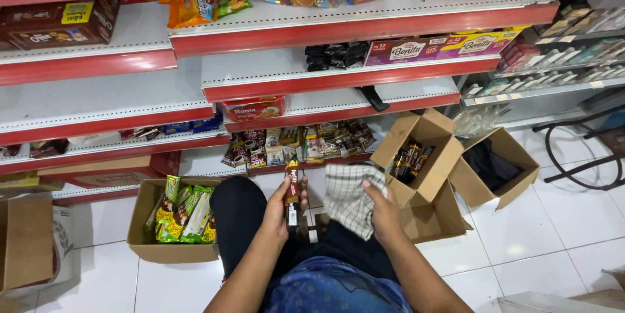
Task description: The person sits on the floor of a store snack aisle, takes wrapped snack bars out of cardboard boxes, wipes some bars with a checkered cloth, scans a bar with a handheld barcode scanner, and places the bars onto the lower shelf, arranging them with the other stocked items.
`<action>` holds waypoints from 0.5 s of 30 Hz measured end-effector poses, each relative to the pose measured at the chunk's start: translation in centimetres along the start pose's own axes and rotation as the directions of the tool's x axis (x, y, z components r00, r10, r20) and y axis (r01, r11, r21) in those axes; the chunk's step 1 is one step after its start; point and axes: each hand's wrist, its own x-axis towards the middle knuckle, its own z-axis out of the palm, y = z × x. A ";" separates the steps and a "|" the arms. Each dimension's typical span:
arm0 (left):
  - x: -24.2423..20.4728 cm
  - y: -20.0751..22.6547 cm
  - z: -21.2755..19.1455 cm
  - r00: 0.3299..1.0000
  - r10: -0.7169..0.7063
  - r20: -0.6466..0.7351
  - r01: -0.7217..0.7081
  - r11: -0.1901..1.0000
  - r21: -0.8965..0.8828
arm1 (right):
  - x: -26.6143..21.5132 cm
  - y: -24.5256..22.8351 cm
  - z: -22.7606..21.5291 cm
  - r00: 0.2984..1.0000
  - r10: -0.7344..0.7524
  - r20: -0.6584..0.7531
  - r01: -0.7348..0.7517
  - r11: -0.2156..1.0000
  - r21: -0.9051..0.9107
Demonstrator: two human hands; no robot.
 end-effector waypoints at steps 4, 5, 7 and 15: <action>-2.3 -1.0 5.6 0.989 0.095 -0.117 -0.006 0.801 0.599 | 1.5 -2.1 1.2 0.969 -0.246 0.016 0.246 0.959 -0.143; -2.4 -1.7 6.0 0.991 0.067 -0.114 0.024 0.754 0.657 | 1.5 -2.5 2.0 0.940 -0.324 0.104 0.337 0.848 -0.410; -2.6 -2.5 6.6 0.992 0.043 -0.116 0.052 0.704 0.709 | 1.8 -2.4 3.2 0.904 -0.368 0.216 0.417 0.655 -0.630; 1.4 -3.7 0.4 0.928 -0.118 -0.353 0.144 0.989 0.046 | 1.6 5.6 3.0 0.788 -0.156 0.595 0.600 0.409 -0.688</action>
